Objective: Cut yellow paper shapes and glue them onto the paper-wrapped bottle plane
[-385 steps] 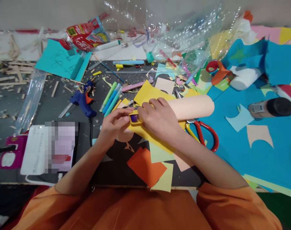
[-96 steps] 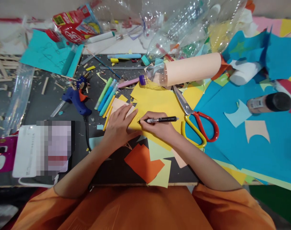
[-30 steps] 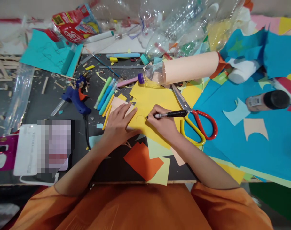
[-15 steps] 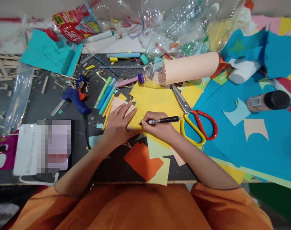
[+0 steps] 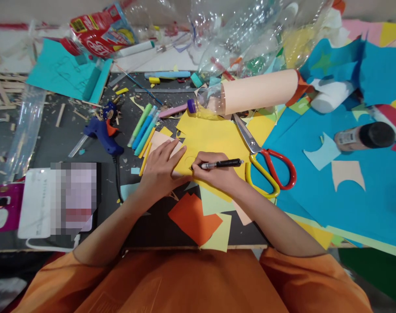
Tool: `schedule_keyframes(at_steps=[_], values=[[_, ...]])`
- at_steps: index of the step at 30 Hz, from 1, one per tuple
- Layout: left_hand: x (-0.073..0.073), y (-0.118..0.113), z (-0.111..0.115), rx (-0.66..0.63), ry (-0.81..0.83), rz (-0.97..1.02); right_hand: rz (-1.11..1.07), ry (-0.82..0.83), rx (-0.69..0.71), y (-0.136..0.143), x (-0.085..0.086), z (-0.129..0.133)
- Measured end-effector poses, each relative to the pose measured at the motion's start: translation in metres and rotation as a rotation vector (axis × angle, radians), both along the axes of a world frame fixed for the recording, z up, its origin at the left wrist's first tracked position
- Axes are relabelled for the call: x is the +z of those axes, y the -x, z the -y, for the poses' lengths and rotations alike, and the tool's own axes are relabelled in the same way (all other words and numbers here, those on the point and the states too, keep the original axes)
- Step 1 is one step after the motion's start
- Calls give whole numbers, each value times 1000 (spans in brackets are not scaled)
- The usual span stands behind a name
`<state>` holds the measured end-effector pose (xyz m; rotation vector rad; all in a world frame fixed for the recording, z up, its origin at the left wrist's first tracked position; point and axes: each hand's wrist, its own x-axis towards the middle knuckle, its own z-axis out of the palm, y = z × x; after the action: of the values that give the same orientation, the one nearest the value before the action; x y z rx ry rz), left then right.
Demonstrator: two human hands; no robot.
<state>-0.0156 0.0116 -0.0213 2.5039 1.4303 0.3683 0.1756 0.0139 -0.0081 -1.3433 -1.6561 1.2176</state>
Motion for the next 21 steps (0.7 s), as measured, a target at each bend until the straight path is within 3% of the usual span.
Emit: schedule_keyframes(at_steps=[5,11,17,21], values=[[0,1,1,-14,-24,-10,8,-33,-86,-1,0,1],[-1,1,1,-29,-58,1,9,4,-32,-1,2,0],[0,0,1,-17,-17,5,-26,-38,-176,-1,2,0],[0,0,1,-7,-2,2,-12,-21,-126,-1,2,1]])
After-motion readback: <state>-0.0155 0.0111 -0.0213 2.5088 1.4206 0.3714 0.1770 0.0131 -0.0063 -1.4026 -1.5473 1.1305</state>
